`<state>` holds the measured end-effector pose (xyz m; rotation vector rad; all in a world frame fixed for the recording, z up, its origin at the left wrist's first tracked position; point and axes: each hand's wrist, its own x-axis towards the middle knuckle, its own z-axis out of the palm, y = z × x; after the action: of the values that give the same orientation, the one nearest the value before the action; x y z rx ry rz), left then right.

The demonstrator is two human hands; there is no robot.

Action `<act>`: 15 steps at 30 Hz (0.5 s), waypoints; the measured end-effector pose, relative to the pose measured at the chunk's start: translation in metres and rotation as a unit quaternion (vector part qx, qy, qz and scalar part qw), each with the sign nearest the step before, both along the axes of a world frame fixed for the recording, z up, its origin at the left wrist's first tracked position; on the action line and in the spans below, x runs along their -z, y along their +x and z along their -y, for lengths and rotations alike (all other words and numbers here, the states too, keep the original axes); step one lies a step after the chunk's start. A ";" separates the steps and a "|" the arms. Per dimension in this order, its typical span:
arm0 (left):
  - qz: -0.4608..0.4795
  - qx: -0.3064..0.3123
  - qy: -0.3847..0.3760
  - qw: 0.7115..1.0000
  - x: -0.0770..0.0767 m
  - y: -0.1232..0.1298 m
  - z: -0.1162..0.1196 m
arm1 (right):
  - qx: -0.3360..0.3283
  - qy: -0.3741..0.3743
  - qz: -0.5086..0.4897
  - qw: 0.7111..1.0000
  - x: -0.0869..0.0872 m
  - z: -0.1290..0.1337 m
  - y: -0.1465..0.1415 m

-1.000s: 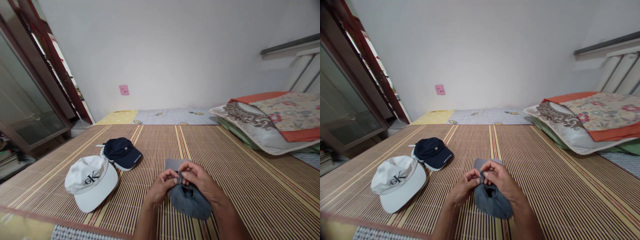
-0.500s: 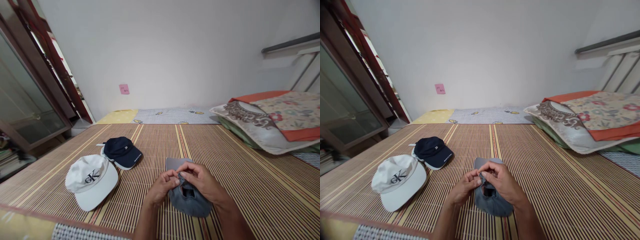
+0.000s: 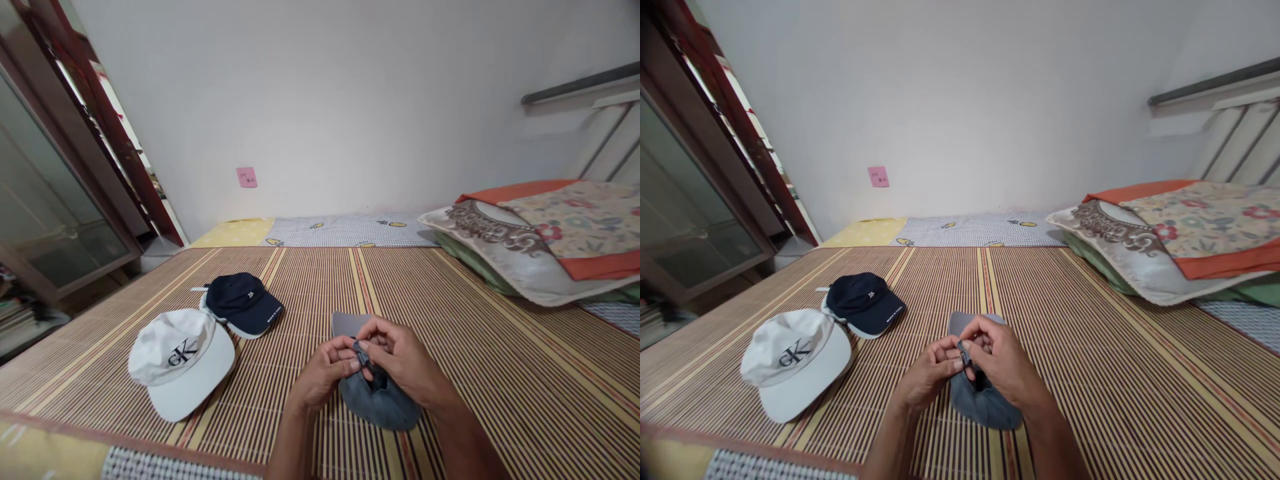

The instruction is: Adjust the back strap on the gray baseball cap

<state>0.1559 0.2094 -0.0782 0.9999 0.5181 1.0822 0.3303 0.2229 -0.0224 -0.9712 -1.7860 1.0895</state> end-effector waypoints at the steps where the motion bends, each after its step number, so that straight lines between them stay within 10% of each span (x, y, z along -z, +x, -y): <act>1: -0.010 0.006 0.000 1.000 0.000 0.000 0.000 | 0.001 0.000 -0.001 1.000 0.000 0.000 0.000; 15: -0.007 -0.021 -0.021 1.000 0.002 -0.001 0.000 | -0.027 -0.016 0.012 0.999 -0.007 0.006 0.001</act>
<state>0.1549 0.2093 -0.0804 0.9628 0.5734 1.0987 0.3313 0.2164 -0.0154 -0.9636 -1.8280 1.1488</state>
